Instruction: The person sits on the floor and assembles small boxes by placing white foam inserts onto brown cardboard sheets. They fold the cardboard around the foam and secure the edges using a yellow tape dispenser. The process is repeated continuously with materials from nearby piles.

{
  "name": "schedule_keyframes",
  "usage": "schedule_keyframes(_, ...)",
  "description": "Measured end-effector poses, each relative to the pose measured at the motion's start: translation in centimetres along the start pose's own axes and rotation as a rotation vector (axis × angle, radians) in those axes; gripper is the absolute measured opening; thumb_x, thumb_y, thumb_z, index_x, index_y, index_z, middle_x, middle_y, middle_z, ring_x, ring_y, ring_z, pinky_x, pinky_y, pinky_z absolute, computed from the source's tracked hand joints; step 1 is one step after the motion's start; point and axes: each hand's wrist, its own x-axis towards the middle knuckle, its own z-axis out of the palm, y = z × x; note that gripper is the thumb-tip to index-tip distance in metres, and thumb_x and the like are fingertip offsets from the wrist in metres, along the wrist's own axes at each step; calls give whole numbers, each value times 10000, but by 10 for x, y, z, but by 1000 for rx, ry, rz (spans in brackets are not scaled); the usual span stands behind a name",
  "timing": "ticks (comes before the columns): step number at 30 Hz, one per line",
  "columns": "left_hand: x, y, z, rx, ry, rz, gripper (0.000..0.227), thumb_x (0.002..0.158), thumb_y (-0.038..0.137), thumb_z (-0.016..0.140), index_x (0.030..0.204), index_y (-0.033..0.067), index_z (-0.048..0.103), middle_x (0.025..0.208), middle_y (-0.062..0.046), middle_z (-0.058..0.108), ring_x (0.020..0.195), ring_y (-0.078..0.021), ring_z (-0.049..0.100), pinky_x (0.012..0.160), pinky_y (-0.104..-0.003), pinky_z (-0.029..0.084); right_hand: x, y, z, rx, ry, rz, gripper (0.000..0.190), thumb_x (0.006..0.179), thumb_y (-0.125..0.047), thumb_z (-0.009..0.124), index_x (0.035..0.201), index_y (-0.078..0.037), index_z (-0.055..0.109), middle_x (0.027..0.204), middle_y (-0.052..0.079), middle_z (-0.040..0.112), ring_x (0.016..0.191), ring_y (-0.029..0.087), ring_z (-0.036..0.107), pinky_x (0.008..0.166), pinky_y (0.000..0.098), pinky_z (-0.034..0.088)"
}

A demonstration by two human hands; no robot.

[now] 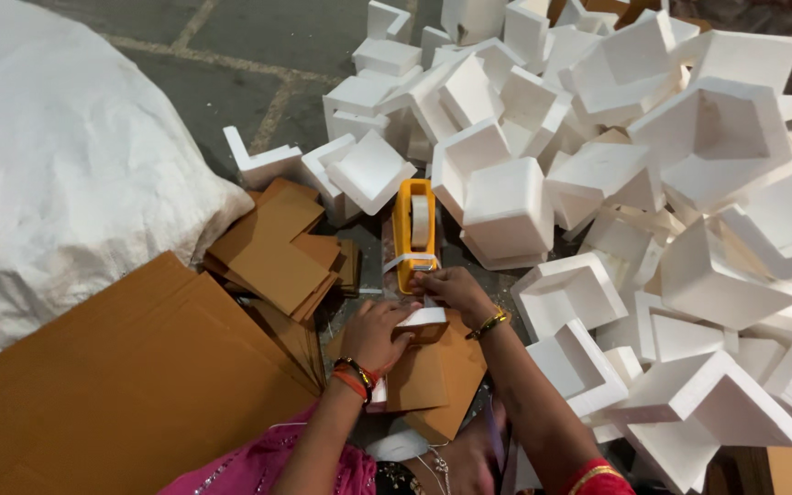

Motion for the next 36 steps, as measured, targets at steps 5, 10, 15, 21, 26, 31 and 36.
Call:
schedule_keyframes(5,-11,11,-4,-10,11,145,464,824,139,749,1274,251,722,1189,-12,717,1113,-292,596,947,-448,486,-34,2,-20,-61,-155,49,188,919,-199,763,1033,-69,837,1021,91,813,869,151,721,756,328,571)
schedule_keyframes(10,-51,51,-9,90,111,520,357,951,177,711,1302,244,720,1177,-14,702,1081,-227,628,977,-451,476,-125,44,-18,347,-174,-29,392,953,-130,680,1327,-18,642,1280,105,700,1099,160,646,967,314,520)
schedule_keyframes(15,-67,84,-43,72,148,809,297,948,212,657,1230,241,745,1163,-4,709,1084,-216,648,997,-463,472,-177,54,-15,804,-29,-31,488,969,-49,639,1431,-28,483,1345,176,585,1267,245,561,1095,371,456)
schedule_keyframes(21,-57,77,-54,-26,483,408,232,957,223,644,1167,195,739,1137,3,743,1067,-200,653,962,-402,496,-185,43,-19,546,-49,-183,474,981,-118,613,1437,-18,529,1389,92,640,1275,142,591,1077,251,475)
schedule_keyframes(26,-49,43,-61,-117,434,-10,474,795,481,776,1153,172,740,1025,-17,738,953,-184,681,826,-344,535,-162,25,-1,332,348,-289,412,886,-58,750,1285,-4,668,1139,93,757,1041,186,711,930,313,573)
schedule_keyframes(31,-23,17,-48,-328,256,59,472,871,401,754,1254,137,680,1170,-94,676,1127,-273,624,951,-407,507,-131,5,0,-155,205,-495,355,843,-79,794,1184,-22,711,1093,86,768,1015,175,738,912,304,588)
schedule_keyframes(36,-11,19,-16,-177,119,-71,350,856,271,757,1202,220,769,1106,-32,729,1052,-296,591,952,-429,487,-77,17,-4,550,-6,-345,257,971,-231,682,1045,14,691,1103,81,763,1000,183,752,893,325,624)
